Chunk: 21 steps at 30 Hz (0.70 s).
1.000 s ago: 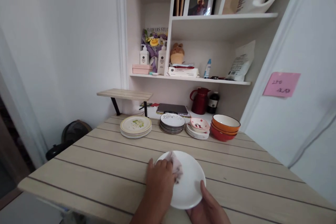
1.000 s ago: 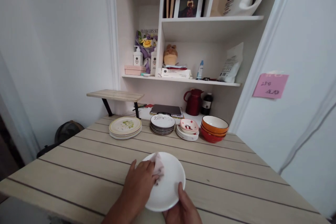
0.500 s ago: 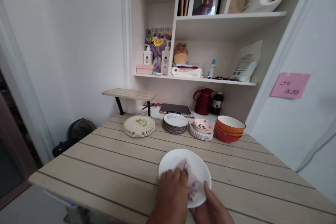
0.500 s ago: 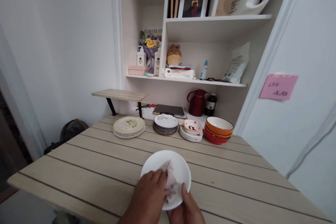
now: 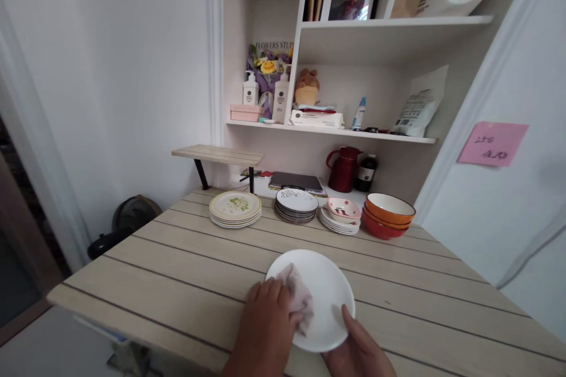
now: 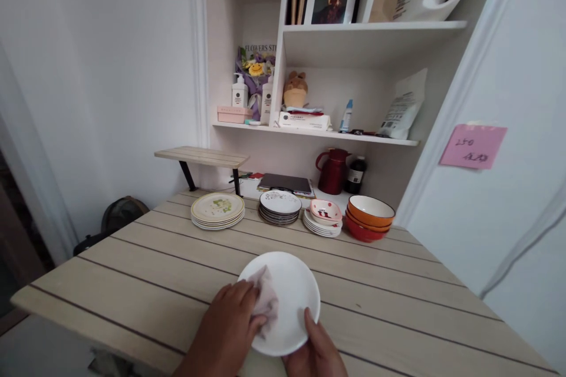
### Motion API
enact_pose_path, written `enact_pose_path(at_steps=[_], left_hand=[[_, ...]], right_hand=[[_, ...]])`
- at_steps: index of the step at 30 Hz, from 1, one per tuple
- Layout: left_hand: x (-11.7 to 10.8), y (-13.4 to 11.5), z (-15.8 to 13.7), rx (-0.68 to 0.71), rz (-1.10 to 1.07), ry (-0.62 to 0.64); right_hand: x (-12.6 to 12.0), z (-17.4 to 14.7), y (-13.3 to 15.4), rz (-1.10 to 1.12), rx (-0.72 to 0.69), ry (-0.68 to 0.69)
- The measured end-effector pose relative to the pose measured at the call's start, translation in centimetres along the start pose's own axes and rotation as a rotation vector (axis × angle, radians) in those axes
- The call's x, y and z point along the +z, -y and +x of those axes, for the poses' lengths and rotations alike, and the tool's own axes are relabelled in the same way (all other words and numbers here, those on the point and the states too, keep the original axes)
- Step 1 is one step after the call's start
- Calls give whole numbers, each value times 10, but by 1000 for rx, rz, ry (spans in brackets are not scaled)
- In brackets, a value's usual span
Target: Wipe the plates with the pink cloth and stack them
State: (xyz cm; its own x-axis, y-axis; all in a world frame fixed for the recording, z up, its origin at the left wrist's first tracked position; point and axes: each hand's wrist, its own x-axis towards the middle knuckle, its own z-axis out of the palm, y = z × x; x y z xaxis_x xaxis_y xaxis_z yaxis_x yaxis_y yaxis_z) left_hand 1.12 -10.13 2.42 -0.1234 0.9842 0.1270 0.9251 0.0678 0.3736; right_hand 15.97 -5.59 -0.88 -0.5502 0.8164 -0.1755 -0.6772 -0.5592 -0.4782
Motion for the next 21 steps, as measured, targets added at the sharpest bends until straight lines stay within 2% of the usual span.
enact_pose_path(at_steps=[5, 10, 14, 17, 21], left_hand=[[5, -5, -10, 41, -35, 125], [11, -20, 3, 246, -81, 92], [7, -32, 23, 292, -74, 65], [6, -29, 38, 252, -13, -33], [8, -9, 46, 76, 100, -117]], right_hand=[[-5, -1, -2, -30, 18, 35], [-9, 5, -6, -36, -57, -15], [-5, 8, -5, -18, -90, -24], [-2, 6, -2, -16, -70, -5], [-6, 4, 1, 1, 4, 24]])
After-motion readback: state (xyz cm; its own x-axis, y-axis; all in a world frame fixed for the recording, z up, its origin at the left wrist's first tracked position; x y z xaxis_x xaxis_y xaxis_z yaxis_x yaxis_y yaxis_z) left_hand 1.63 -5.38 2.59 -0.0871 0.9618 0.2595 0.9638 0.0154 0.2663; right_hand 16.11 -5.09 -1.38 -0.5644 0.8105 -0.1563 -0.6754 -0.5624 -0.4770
